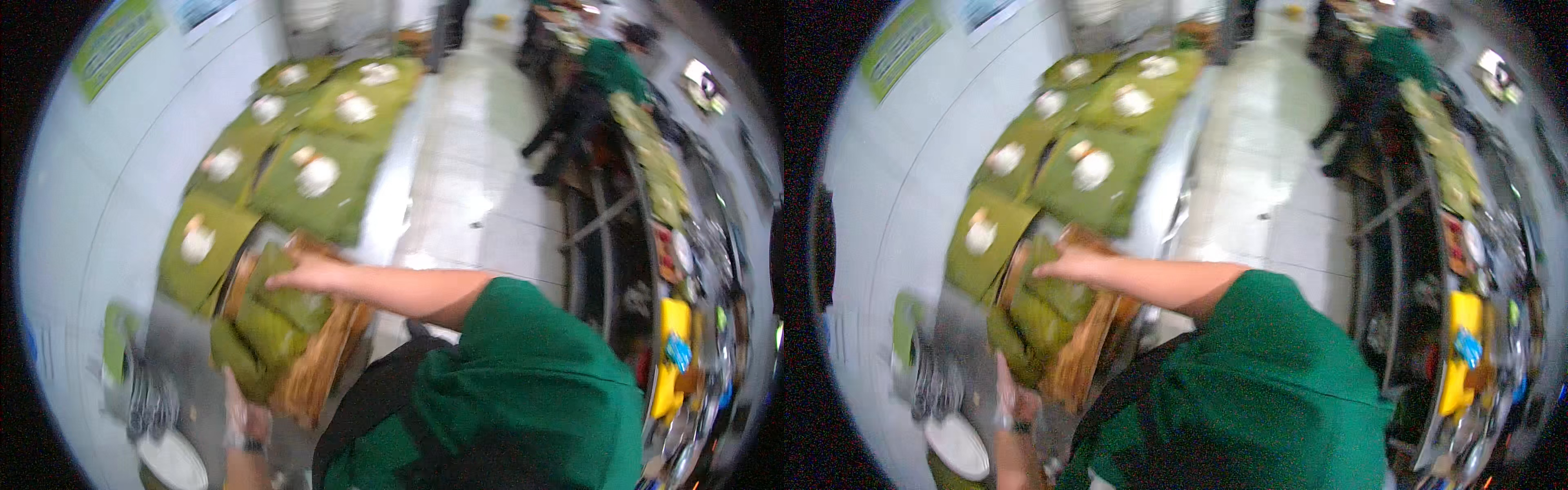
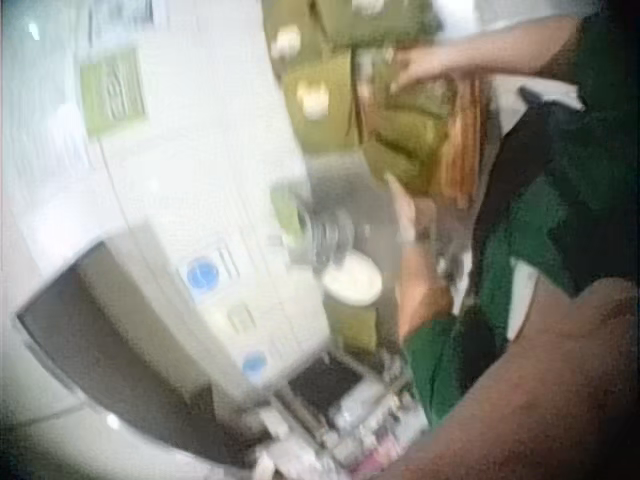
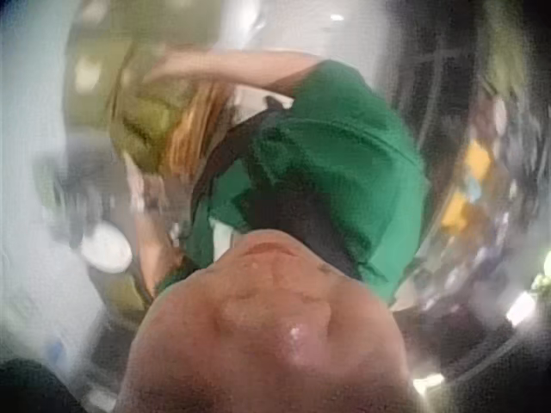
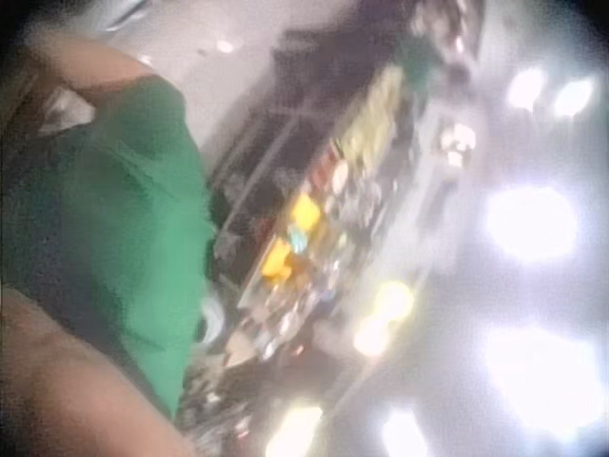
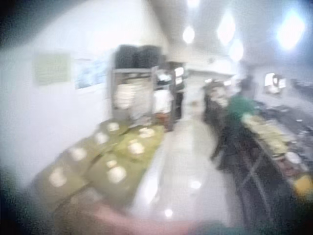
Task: The person scoops a yellow curry from a metal pot onto banana leaves that already contain rice and a hard-boiled egg. They then fold the banana leaves into packets and place them on a wooden tray. The process is repeated for multiple packets.
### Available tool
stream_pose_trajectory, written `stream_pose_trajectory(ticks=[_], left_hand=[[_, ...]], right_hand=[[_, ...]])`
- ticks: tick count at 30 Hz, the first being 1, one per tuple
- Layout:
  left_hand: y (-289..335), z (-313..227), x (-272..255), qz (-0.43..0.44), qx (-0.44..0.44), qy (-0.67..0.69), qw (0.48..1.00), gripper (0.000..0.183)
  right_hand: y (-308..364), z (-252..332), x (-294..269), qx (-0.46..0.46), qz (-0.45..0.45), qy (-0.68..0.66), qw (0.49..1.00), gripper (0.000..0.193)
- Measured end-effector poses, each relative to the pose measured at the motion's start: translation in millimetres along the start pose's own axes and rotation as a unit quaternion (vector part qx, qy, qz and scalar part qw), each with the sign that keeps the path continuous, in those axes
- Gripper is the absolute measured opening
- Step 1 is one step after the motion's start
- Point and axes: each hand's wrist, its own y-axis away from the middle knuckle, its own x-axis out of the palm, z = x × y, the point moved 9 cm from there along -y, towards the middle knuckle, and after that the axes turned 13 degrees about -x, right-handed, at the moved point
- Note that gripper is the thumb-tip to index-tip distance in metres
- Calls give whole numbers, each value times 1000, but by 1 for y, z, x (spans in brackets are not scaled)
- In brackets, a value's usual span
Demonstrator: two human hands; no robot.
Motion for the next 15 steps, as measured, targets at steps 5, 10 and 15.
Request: stream_pose_trajectory(ticks=[5,10,15], left_hand=[[-40,48,58,-54,-127,-31,990,77],[-62,55,52,-121,-116,-94,981,77],[-83,77,37,-203,-68,-124,969,73]], right_hand=[[14,-60,-57,86,5,-2,996,107],[24,-67,-74,112,39,91,989,104],[32,-53,-94,82,58,199,975,106]])
